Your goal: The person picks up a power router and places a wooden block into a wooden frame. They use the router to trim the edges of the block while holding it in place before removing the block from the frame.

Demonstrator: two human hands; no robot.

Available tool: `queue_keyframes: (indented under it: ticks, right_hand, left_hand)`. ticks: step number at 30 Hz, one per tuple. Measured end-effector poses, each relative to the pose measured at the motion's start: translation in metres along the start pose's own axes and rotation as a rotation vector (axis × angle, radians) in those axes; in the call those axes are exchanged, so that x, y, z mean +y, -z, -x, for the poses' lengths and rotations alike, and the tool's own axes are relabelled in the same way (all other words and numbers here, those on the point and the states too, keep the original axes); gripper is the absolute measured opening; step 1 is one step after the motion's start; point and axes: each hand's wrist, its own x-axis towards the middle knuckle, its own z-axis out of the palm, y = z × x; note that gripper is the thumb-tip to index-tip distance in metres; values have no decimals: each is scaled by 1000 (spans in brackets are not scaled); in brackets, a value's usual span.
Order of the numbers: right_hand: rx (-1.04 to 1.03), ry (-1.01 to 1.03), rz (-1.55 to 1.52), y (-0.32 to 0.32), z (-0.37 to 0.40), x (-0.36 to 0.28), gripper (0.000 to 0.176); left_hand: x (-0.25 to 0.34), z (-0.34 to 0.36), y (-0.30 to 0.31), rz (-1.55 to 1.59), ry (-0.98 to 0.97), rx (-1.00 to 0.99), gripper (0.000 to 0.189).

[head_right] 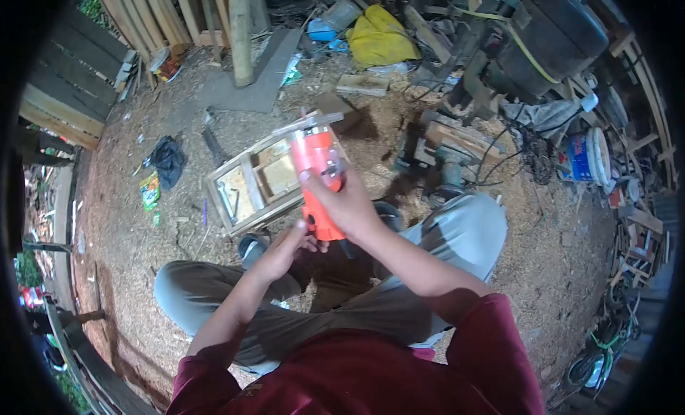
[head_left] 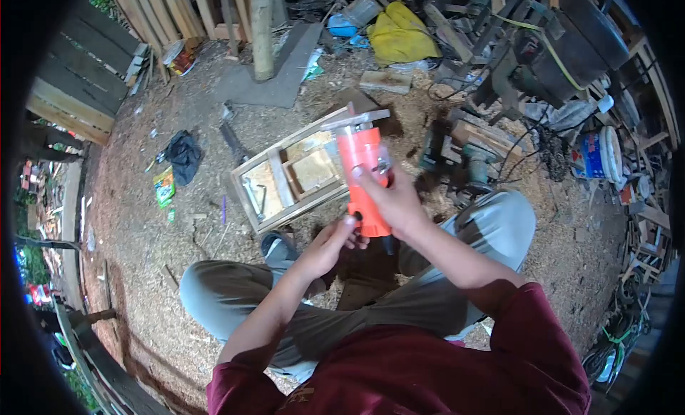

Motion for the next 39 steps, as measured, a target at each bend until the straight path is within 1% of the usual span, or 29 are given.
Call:
queue_keyframes:
  ticks: [1,3,4,6,7,9,12,13,16,19,20,22,23,26,28,30,32,34,36,37,39]
  right_hand:
    - [12,81,-8,-1,-1,9,49]
    - [-29,134,-13,1,-2,18,52]
    - [-30,140,7,2,-1,19,54]
    - [-40,148,39,2,0,20,57]
    - [-67,188,65,2,1,20,60]
    - [-113,273,116,1,4,18,65]
    - [-90,414,260,0,4,31,72]
    - [-98,406,259,0,3,36,74]
    - [-123,392,248,-3,4,44,77]
    - [-136,391,217,-7,7,46,77]
    - [-140,385,202,-8,7,48,78]
    - [-140,373,203,-7,7,53,78]
    - [-140,366,217,-6,6,55,78]
    - [-143,339,253,-5,6,54,77]
    - [-132,313,263,-4,6,53,77]
    - [-109,282,265,-3,6,53,76]
    - [-92,286,256,-2,4,56,75]
    - [-80,297,252,-1,4,57,74]
    - [-74,312,251,-3,4,56,73]
    - [-77,310,254,-3,5,57,73]
    - [-81,310,259,-3,4,57,73]
  left_hand:
    - [-5,-2,-3,22,-5,29,74]
    - [0,0,-11,64,-11,109,84]
    - [-13,-3,-11,83,1,122,90]
    - [-15,-5,-12,107,32,123,92]
    - [-17,-6,-13,117,49,121,93]
    - [-28,-11,-17,209,15,154,92]
    - [-29,-14,-24,292,14,204,95]
    - [-26,-13,-27,310,22,225,96]
    - [-3,-11,-44,466,-72,328,93]
    - [-26,-22,-41,433,-97,382,89]
    - [-13,-15,-43,389,-100,355,87]
    - [-30,-19,-40,366,-97,345,87]
    - [-26,-18,-40,354,-95,340,87]
    - [-9,-12,-47,381,3,334,87]
    - [5,-7,-44,385,193,321,87]
    - [6,-7,-44,364,295,342,89]
    - [-1,-10,-47,318,311,401,91]
    - [-15,-15,-48,269,147,441,93]
    - [-14,-15,-50,242,78,463,94]
    - [-14,-14,-51,238,92,464,94]
    - [2,-10,-50,249,196,450,93]
